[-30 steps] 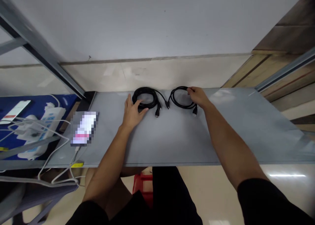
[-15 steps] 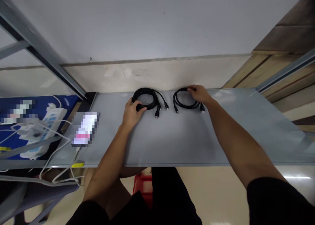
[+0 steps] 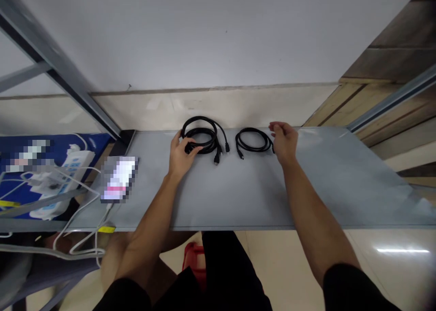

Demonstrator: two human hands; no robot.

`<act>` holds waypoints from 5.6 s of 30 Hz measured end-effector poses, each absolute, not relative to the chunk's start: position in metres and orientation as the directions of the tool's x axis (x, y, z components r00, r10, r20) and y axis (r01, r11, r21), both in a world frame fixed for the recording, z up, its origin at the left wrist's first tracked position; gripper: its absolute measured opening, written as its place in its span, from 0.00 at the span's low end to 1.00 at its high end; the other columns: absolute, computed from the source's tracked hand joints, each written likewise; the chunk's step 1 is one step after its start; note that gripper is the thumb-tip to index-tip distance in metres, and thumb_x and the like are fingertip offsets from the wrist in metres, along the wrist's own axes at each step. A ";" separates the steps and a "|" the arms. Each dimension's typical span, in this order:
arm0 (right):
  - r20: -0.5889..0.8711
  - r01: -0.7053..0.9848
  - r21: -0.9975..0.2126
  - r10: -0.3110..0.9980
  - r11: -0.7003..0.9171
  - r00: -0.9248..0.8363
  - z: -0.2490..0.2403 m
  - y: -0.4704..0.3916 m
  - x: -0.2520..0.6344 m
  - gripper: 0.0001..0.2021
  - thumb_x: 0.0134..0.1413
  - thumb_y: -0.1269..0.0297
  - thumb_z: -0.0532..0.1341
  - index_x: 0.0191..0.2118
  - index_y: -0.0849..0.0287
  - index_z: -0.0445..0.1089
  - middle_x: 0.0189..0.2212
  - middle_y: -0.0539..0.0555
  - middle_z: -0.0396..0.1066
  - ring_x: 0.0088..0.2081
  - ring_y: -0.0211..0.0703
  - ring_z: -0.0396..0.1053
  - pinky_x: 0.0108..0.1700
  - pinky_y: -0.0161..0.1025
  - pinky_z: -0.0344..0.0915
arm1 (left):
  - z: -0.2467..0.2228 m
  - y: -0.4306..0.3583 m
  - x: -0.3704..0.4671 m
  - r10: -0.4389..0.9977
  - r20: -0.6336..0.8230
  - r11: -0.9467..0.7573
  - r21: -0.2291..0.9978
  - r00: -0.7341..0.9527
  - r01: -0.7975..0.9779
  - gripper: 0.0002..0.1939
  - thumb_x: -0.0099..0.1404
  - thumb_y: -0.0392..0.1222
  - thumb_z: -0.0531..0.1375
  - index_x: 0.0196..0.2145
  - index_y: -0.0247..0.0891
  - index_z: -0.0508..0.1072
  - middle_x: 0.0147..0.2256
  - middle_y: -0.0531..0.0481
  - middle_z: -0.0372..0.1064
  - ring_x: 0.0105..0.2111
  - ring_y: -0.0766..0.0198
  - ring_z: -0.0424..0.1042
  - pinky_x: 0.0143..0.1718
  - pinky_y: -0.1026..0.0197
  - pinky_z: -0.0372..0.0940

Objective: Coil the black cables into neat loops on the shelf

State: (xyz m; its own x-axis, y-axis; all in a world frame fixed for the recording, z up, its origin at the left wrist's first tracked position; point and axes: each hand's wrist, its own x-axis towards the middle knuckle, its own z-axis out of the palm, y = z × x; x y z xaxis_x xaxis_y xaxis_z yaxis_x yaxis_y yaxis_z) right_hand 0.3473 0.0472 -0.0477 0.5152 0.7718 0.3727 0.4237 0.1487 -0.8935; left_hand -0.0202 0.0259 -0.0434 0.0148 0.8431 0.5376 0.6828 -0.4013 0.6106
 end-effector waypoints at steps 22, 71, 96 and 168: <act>0.229 -0.115 -0.965 0.971 0.236 0.069 -0.038 0.004 0.193 0.25 0.59 0.36 0.71 0.49 0.52 0.81 0.44 0.57 0.85 0.39 0.49 0.82 0.40 0.47 0.83 | -0.021 -0.003 0.013 0.922 0.360 -0.359 0.933 0.141 -0.034 0.38 0.69 0.71 0.67 0.65 0.42 0.78 0.62 0.35 0.80 0.63 0.42 0.80 0.64 0.39 0.77; 0.421 0.114 -0.903 0.802 0.413 0.425 -0.066 0.025 0.228 0.18 0.69 0.44 0.64 0.53 0.51 0.73 0.42 0.55 0.79 0.44 0.48 0.80 0.49 0.47 0.80 | -0.028 0.021 -0.009 0.899 0.407 -0.418 0.907 -0.163 -0.042 0.18 0.72 0.58 0.70 0.45 0.40 0.83 0.41 0.44 0.81 0.44 0.55 0.84 0.49 0.52 0.82; 0.433 0.134 -0.890 0.900 0.436 -0.056 -0.059 0.000 0.201 0.17 0.70 0.44 0.65 0.52 0.47 0.83 0.50 0.56 0.86 0.52 0.58 0.85 0.61 0.57 0.81 | -0.043 0.008 0.013 0.920 0.386 -0.390 0.917 0.061 0.084 0.14 0.74 0.55 0.68 0.41 0.41 0.81 0.42 0.46 0.82 0.42 0.55 0.85 0.45 0.54 0.82; 0.451 0.428 -0.756 0.868 0.495 -0.206 -0.063 -0.004 0.202 0.10 0.55 0.53 0.77 0.35 0.53 0.86 0.57 0.63 0.77 0.62 0.62 0.72 0.66 0.60 0.71 | -0.018 0.012 -0.028 0.868 0.117 -0.131 0.991 0.483 -0.005 0.36 0.65 0.49 0.76 0.66 0.40 0.73 0.51 0.38 0.85 0.56 0.48 0.83 0.56 0.51 0.77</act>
State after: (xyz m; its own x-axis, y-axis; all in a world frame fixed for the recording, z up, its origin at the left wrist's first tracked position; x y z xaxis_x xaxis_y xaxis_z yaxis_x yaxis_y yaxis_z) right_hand 0.2017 -0.0037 -0.0627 -0.2059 0.8682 0.4514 0.4277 0.4948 -0.7565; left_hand -0.0275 0.0121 -0.0183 0.4834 0.8676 0.1170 -0.0047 -0.1311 0.9914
